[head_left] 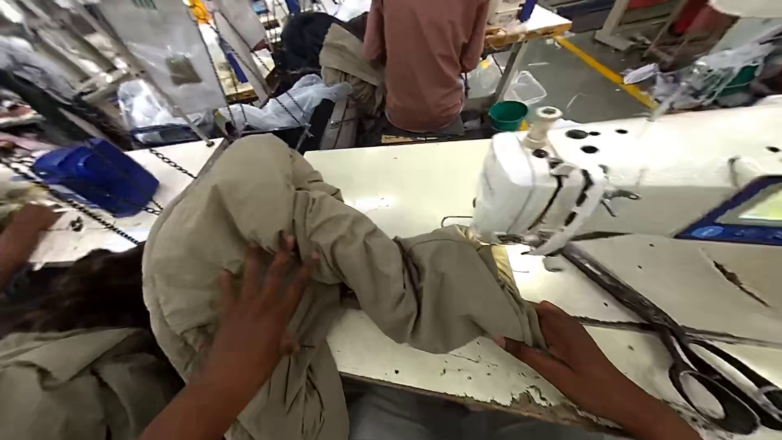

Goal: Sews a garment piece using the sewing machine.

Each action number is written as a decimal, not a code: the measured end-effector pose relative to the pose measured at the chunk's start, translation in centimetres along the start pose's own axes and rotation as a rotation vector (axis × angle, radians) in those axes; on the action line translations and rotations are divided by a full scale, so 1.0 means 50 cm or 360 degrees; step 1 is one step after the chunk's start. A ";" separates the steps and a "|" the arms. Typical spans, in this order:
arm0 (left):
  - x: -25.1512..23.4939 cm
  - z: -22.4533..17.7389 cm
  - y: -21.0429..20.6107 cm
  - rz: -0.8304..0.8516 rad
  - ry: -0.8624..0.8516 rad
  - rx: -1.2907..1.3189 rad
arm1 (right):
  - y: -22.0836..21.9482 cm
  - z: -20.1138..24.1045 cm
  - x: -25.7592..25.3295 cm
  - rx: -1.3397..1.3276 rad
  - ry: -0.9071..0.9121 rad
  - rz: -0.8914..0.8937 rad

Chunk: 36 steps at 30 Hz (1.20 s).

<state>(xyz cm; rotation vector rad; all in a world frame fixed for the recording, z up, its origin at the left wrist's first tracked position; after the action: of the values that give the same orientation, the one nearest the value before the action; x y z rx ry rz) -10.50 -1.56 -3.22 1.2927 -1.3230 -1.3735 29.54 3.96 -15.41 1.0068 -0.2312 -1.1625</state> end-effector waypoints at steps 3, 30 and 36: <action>0.014 0.012 0.026 -0.0033 -0.0353 -0.0126 | 0.004 -0.002 0.000 -0.0041 0.0025 0.0009; -0.059 0.091 -0.009 0.0261 -0.0575 -0.0191 | 0.021 0.028 0.002 0.0020 -0.0147 0.0122; -0.144 0.080 0.282 -0.0329 -0.1145 -0.0747 | -0.001 0.012 0.013 0.0182 -0.0162 -0.0097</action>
<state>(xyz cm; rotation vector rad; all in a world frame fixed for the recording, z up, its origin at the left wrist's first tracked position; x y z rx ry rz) -14.77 4.43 11.34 0.6374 -1.2021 -2.2649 29.40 3.11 -15.33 1.0617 -0.3533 -1.2689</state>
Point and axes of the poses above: each hand's wrist, its own x-axis away from the middle knuckle, its own y-axis out of the back of the hand, z = x × y, the point moved 6 cm from there along -x, towards the middle knuckle, and after that the axes turned 10 degrees about x, right-handed, at the moved point
